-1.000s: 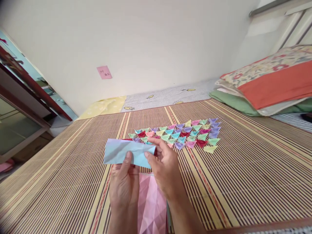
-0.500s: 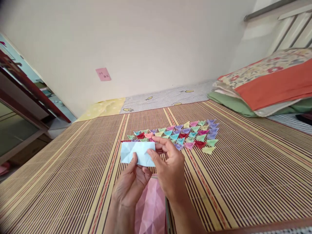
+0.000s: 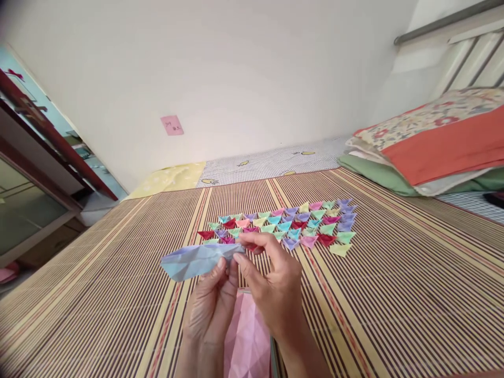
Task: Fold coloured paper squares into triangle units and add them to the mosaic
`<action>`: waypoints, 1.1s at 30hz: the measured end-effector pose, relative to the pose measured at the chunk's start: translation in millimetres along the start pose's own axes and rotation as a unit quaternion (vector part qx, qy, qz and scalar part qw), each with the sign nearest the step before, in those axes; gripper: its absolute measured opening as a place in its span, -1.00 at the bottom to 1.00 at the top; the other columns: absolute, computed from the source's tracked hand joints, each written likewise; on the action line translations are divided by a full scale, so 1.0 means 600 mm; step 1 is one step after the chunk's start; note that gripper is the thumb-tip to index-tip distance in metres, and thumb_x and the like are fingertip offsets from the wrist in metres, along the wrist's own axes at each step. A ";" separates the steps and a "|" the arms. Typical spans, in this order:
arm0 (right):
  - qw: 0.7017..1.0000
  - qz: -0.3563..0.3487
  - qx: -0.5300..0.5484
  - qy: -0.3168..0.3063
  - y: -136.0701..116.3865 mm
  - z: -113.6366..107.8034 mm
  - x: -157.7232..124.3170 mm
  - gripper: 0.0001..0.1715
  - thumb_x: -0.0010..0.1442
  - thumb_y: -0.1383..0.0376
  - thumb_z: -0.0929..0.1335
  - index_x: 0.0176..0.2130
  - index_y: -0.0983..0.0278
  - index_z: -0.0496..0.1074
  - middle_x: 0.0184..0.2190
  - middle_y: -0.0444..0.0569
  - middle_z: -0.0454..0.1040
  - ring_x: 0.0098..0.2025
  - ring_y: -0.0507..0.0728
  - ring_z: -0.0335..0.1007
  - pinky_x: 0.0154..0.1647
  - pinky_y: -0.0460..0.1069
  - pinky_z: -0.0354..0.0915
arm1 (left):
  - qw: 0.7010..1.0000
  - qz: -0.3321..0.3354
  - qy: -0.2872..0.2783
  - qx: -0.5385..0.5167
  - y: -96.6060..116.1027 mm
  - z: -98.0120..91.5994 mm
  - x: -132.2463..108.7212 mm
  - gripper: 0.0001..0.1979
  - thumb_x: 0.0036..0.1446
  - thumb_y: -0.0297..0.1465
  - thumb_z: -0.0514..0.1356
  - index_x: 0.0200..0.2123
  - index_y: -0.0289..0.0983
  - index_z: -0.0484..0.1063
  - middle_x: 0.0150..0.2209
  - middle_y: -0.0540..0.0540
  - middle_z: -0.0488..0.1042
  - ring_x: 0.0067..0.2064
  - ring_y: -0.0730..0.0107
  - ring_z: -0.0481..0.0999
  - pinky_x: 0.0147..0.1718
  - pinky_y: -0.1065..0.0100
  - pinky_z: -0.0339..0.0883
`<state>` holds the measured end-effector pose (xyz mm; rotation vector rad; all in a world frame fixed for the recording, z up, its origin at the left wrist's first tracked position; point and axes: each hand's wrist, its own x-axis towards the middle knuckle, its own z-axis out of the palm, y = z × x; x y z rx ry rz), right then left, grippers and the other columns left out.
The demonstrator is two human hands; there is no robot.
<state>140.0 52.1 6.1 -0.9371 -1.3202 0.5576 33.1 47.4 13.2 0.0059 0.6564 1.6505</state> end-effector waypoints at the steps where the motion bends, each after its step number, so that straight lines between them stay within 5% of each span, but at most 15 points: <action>1: 1.000 -0.009 0.000 0.005 0.000 0.000 0.000 -0.74 0.26 0.35 0.48 -0.05 0.10 0.56 -0.13 -0.07 0.63 -0.14 0.16 0.53 -0.08 0.10 0.48 | 1.000 0.005 -0.005 0.000 0.000 -0.001 0.002 -0.68 0.07 -0.81 0.26 -0.26 -0.32 0.61 -0.32 -0.11 0.70 -0.27 0.29 0.73 -0.26 0.40 0.66; 13: 0.992 -0.125 -0.015 0.013 0.005 -0.001 0.002 -0.80 0.30 0.48 0.43 -0.20 0.16 0.52 -0.16 -0.07 0.56 -0.10 0.14 0.54 -0.04 0.10 0.46 | 0.998 0.025 -0.054 0.005 -0.003 -0.015 0.013 -0.72 -0.08 -0.76 0.39 -0.32 -0.32 0.62 -0.25 -0.12 0.70 -0.23 0.31 0.72 -0.19 0.37 0.65; 22: 0.982 -0.171 -0.051 -0.056 0.001 -0.010 0.011 -0.80 0.28 0.52 0.38 -0.27 0.21 0.47 -0.25 -0.09 0.48 -0.15 0.12 0.47 -0.11 0.04 0.39 | 0.998 0.046 -0.031 -0.003 0.009 -0.013 0.022 -0.78 0.28 -0.66 0.17 -0.19 -0.33 0.59 -0.25 -0.15 0.67 -0.23 0.38 0.69 -0.18 0.39 0.64; 28: 0.979 -0.156 -0.057 -0.120 -0.007 -0.008 0.011 -0.90 0.30 0.41 0.36 -0.26 0.21 0.44 -0.17 -0.04 0.57 -0.06 0.16 0.53 0.00 0.05 0.41 | 0.994 0.092 -0.048 0.038 0.007 -0.032 0.032 -0.87 0.21 -0.56 0.31 -0.41 -0.35 0.56 -0.36 -0.11 0.61 -0.28 0.40 0.66 -0.17 0.39 0.62; 33: 0.990 -0.082 -0.078 -0.083 -0.007 -0.002 0.008 -0.87 0.35 0.23 0.39 -0.13 0.22 0.50 -0.21 -0.05 0.63 -0.15 0.14 0.60 -0.14 0.00 0.46 | 0.979 0.137 -0.089 0.121 0.006 -0.040 0.031 -0.81 0.02 -0.37 0.50 -0.31 -0.33 0.65 -0.29 -0.14 0.67 -0.24 0.30 0.68 -0.14 0.30 0.61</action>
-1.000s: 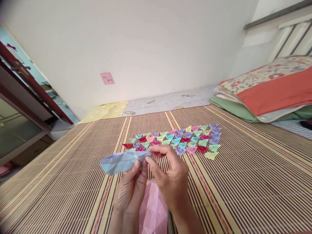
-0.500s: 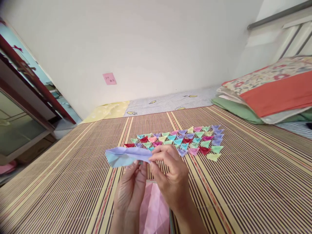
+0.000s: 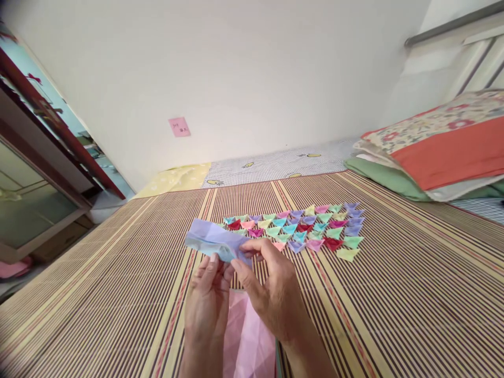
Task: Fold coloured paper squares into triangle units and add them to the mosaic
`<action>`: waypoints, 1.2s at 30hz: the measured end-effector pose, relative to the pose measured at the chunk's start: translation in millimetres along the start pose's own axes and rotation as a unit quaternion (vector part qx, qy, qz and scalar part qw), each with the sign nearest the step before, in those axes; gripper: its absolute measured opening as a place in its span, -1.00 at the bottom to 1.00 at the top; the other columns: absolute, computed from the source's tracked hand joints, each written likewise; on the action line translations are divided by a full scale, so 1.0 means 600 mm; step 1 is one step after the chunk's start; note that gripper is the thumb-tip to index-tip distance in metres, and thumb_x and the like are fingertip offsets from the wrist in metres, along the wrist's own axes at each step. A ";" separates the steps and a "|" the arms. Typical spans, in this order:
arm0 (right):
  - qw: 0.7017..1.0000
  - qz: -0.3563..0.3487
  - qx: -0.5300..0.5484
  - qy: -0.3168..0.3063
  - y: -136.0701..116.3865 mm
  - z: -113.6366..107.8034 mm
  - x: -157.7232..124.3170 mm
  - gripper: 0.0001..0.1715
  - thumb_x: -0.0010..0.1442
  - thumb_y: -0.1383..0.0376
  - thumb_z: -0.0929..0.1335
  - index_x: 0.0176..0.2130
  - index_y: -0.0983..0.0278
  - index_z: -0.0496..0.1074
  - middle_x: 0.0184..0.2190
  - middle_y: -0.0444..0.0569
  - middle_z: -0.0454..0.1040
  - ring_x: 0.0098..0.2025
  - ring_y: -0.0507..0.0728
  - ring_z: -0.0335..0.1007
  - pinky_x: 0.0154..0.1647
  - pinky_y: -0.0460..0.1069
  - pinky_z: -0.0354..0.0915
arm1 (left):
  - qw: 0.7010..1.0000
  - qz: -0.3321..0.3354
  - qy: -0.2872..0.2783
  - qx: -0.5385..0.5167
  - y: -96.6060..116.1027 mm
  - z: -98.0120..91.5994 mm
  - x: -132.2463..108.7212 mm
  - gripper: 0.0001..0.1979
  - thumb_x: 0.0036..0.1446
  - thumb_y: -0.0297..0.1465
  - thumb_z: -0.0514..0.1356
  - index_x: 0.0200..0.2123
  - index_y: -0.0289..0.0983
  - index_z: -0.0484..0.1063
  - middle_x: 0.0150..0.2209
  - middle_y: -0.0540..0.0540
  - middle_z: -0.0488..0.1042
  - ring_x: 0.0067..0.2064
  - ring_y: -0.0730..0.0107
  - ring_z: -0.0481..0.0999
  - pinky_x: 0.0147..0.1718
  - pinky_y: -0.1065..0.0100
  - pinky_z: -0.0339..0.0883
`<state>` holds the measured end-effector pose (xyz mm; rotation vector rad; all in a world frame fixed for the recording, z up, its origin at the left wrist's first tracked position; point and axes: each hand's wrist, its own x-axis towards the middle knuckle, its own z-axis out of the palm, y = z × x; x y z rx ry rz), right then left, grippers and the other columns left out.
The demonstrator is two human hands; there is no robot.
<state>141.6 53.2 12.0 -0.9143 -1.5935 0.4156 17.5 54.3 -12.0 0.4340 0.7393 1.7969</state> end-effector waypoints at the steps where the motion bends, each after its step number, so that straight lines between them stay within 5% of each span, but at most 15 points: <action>1: 1.000 0.012 -0.004 0.005 0.000 0.000 0.000 -0.85 0.35 0.22 0.39 -0.11 0.23 0.51 -0.21 -0.06 0.64 -0.18 0.13 0.60 -0.16 -0.01 0.46 | 1.000 0.006 -0.016 0.018 0.000 -0.001 0.000 -0.77 0.03 -0.32 0.51 -0.28 -0.31 0.67 -0.27 -0.16 0.67 -0.21 0.26 0.69 -0.13 0.27 0.61; 12: 0.999 0.007 0.042 0.000 -0.012 -0.005 0.007 -0.84 0.37 0.32 0.36 -0.18 0.22 0.59 -0.28 -0.07 0.63 -0.20 0.12 0.61 -0.16 -0.02 0.48 | 0.972 0.065 -0.124 0.187 0.006 -0.018 0.002 -0.72 0.29 -0.18 0.31 -0.10 -0.21 0.71 -0.15 -0.18 0.70 -0.04 0.13 0.66 -0.04 0.24 0.54; 25: 0.999 0.025 0.043 -0.002 -0.013 -0.007 0.008 -0.81 0.39 0.34 0.36 -0.31 0.22 0.50 -0.41 -0.14 0.54 -0.36 0.06 0.49 -0.31 -0.07 0.37 | 0.959 0.061 -0.136 0.241 0.008 -0.017 -0.001 -0.71 0.27 -0.15 0.33 -0.14 -0.23 0.70 -0.21 -0.16 0.68 -0.15 0.18 0.65 -0.10 0.24 0.54; 33: 0.996 0.068 0.004 0.056 -0.002 -0.009 -0.001 -0.75 0.44 0.23 0.30 -0.31 0.22 0.41 -0.54 -0.19 0.38 -0.55 0.02 0.29 -0.54 -0.10 0.19 | 0.954 0.057 -0.128 0.265 0.013 -0.014 -0.002 -0.69 0.31 -0.13 0.27 -0.20 -0.24 0.70 -0.29 -0.14 0.64 -0.31 0.29 0.59 -0.36 0.38 0.50; 36: 0.996 0.084 0.023 0.031 0.002 -0.011 0.001 -0.73 0.45 0.21 0.30 -0.31 0.22 0.40 -0.55 -0.19 0.38 -0.56 0.01 0.29 -0.58 -0.12 0.18 | 0.957 0.042 -0.143 0.248 0.020 -0.008 -0.008 -0.69 0.32 -0.14 0.26 -0.09 -0.21 0.67 -0.22 -0.14 0.63 -0.31 0.32 0.58 -0.38 0.39 0.49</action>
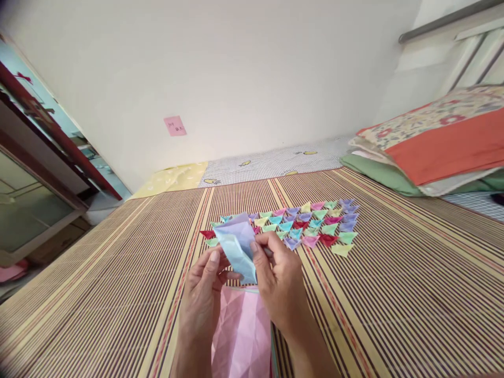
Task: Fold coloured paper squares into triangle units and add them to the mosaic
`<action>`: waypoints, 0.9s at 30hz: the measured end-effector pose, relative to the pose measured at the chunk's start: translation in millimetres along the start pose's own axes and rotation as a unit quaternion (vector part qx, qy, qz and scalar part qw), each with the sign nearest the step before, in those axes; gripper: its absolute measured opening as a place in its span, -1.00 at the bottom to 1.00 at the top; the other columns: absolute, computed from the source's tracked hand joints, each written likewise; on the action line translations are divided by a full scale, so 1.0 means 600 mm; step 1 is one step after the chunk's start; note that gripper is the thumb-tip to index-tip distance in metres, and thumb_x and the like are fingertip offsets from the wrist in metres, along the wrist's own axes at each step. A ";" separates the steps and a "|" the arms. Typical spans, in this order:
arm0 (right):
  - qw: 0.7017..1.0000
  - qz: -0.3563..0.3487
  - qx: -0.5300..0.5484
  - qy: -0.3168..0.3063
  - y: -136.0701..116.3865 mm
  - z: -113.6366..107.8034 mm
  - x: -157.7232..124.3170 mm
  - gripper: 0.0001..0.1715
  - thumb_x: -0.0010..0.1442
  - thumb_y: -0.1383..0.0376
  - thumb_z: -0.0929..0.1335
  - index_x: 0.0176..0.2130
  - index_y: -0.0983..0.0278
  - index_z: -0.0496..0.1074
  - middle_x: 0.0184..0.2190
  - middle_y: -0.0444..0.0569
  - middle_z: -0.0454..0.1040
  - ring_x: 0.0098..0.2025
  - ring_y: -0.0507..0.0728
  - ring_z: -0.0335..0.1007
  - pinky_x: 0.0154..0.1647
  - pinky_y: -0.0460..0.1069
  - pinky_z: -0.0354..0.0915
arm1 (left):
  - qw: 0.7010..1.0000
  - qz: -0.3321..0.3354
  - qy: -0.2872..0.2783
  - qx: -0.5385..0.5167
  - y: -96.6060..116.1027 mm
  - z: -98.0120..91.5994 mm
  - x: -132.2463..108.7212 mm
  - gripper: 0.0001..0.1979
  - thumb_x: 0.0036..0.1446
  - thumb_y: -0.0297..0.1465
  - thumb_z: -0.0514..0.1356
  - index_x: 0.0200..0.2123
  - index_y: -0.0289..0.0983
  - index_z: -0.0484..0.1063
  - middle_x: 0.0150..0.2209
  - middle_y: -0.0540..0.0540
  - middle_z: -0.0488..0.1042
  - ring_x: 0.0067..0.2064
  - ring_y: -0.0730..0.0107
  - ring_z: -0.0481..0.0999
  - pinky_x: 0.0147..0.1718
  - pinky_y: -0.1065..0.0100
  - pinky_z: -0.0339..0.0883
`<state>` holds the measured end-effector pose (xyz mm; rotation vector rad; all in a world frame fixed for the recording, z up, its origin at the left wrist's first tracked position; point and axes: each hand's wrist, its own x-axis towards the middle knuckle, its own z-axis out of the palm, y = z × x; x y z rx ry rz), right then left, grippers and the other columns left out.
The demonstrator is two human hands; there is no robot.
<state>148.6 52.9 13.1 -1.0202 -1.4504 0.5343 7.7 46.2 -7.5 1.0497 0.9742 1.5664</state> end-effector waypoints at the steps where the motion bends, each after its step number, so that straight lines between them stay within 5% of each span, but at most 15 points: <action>1: 1.000 0.003 0.002 -0.011 0.001 0.000 0.001 -0.73 0.45 0.21 0.30 -0.32 0.22 0.40 -0.54 -0.19 0.39 -0.56 0.01 0.31 -0.56 -0.12 0.20 | 1.000 0.003 -0.006 0.000 0.002 0.001 -0.001 -0.70 0.33 -0.15 0.26 -0.07 -0.20 0.67 -0.23 -0.13 0.62 -0.34 0.35 0.56 -0.39 0.39 0.48; 6: 0.999 0.011 -0.018 -0.035 0.003 0.004 0.003 -0.71 0.45 0.20 0.28 -0.31 0.24 0.41 -0.52 -0.16 0.43 -0.52 0.03 0.35 -0.50 -0.09 0.24 | 0.999 0.010 0.008 0.030 0.002 -0.003 0.002 -0.68 0.27 -0.15 0.32 -0.38 -0.28 0.65 -0.52 -0.03 0.45 -0.48 0.43 0.45 -0.47 0.44 0.37; 14: 0.998 0.009 -0.054 0.026 0.014 0.007 0.001 -0.74 0.44 0.17 0.29 -0.28 0.22 0.40 -0.49 -0.13 0.46 -0.50 0.06 0.36 -0.49 -0.07 0.23 | 0.999 0.002 0.034 0.007 0.004 0.001 0.001 -0.69 0.23 -0.12 0.33 -0.33 -0.27 0.64 -0.52 -0.03 0.48 -0.52 0.44 0.40 -0.50 0.43 0.33; 22: 0.999 -0.009 -0.052 -0.015 0.005 0.013 -0.001 -0.74 0.45 0.20 0.27 -0.29 0.22 0.41 -0.51 -0.15 0.45 -0.51 0.06 0.36 -0.49 -0.07 0.24 | 0.999 0.017 0.046 0.023 0.008 -0.002 0.000 -0.64 0.20 -0.13 0.36 -0.48 -0.28 0.53 -0.59 0.03 0.36 -0.53 0.49 0.32 -0.51 0.47 0.24; 27: 0.996 -0.001 -0.084 0.023 0.014 0.016 -0.002 -0.73 0.45 0.18 0.27 -0.28 0.22 0.41 -0.49 -0.12 0.47 -0.48 0.09 0.39 -0.46 -0.05 0.25 | 0.999 -0.010 0.031 0.008 0.001 0.005 -0.002 -0.66 0.23 -0.15 0.34 -0.46 -0.28 0.50 -0.59 0.04 0.36 -0.54 0.50 0.30 -0.52 0.47 0.22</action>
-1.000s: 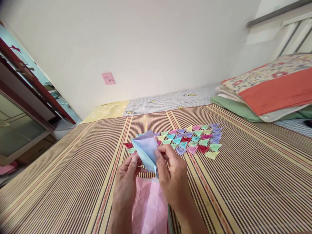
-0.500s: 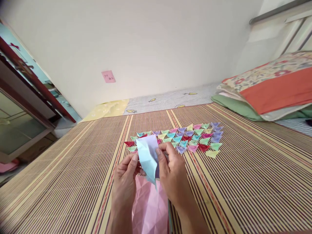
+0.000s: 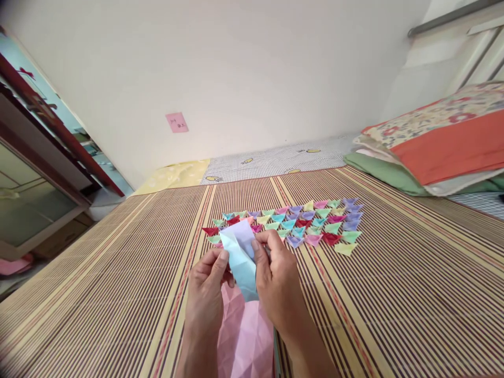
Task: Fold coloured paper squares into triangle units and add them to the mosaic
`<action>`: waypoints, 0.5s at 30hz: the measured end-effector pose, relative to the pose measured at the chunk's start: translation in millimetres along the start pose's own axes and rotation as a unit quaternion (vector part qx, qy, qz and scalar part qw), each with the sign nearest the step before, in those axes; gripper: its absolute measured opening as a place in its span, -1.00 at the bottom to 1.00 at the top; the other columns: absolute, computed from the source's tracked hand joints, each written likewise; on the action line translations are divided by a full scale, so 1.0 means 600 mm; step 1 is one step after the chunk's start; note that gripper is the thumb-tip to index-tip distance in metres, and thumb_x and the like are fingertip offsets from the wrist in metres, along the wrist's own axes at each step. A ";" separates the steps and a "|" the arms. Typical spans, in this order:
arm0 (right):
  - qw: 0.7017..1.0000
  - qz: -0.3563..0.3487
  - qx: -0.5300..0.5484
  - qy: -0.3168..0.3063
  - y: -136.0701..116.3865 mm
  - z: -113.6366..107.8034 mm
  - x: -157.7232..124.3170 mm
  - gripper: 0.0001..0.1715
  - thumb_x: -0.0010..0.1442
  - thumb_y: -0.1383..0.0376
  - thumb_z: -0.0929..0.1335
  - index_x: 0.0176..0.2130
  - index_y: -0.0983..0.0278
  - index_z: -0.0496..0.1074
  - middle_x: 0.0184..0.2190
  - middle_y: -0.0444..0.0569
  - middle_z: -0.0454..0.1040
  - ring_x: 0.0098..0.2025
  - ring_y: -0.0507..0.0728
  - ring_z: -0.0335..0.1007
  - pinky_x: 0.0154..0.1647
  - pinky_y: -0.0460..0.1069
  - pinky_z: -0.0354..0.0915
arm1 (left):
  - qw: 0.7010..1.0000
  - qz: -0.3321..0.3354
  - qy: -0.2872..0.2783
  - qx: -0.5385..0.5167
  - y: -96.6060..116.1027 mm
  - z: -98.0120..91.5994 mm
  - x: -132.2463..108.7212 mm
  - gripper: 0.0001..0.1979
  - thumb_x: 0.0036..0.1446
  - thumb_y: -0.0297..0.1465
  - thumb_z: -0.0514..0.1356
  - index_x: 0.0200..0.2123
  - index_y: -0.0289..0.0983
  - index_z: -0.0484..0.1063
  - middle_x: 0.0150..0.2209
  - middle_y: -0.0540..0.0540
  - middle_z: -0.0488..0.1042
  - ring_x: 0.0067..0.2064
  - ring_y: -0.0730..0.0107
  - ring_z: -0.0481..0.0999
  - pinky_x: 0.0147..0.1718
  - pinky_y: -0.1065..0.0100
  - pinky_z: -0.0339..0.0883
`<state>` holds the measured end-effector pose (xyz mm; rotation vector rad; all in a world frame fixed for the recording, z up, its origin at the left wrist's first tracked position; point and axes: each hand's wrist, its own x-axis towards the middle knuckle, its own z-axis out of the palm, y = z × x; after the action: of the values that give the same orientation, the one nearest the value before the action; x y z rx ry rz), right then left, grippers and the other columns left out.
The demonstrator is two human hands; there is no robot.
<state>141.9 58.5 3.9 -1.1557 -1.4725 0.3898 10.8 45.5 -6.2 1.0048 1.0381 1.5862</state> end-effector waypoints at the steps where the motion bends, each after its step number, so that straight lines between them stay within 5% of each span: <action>1: 1.000 -0.001 -0.003 0.011 0.002 -0.001 0.001 -0.73 0.45 0.17 0.27 -0.28 0.21 0.40 -0.49 -0.12 0.47 -0.48 0.10 0.39 -0.46 -0.05 0.25 | 1.000 -0.004 0.001 -0.004 -0.001 0.002 -0.001 -0.67 0.23 -0.16 0.34 -0.45 -0.28 0.51 -0.58 0.04 0.36 -0.54 0.50 0.29 -0.51 0.47 0.22; 8: 0.999 -0.026 0.004 0.019 0.000 -0.003 0.003 -0.78 0.43 0.18 0.30 -0.28 0.19 0.39 -0.50 -0.14 0.48 -0.52 0.08 0.42 -0.49 -0.06 0.28 | 0.999 -0.019 0.004 -0.041 0.014 0.009 -0.006 -0.71 0.23 -0.12 0.34 -0.30 -0.25 0.58 -0.45 -0.02 0.50 -0.47 0.47 0.38 -0.41 0.44 0.33; 12: 0.998 -0.026 0.046 -0.043 -0.010 0.004 -0.002 -0.83 0.42 0.24 0.33 -0.27 0.19 0.38 -0.46 -0.16 0.49 -0.47 0.06 0.45 -0.44 -0.09 0.33 | 0.998 0.013 -0.051 -0.030 0.029 0.019 -0.014 -0.62 0.18 -0.17 0.40 0.01 -0.19 0.58 -0.12 -0.18 0.63 -0.16 0.22 0.59 -0.15 0.30 0.46; 15: 0.997 -0.021 0.057 -0.050 -0.014 0.005 -0.003 -0.85 0.39 0.28 0.35 -0.28 0.19 0.38 -0.44 -0.16 0.51 -0.44 0.05 0.46 -0.39 -0.10 0.35 | 0.998 0.004 -0.049 -0.028 0.023 0.019 -0.015 -0.64 0.17 -0.26 0.39 0.02 -0.21 0.57 -0.07 -0.21 0.63 -0.09 0.15 0.60 -0.09 0.25 0.47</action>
<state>135.5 54.1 8.5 -1.0249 -1.5391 0.5017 19.7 36.1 9.3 1.0400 0.9196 1.5478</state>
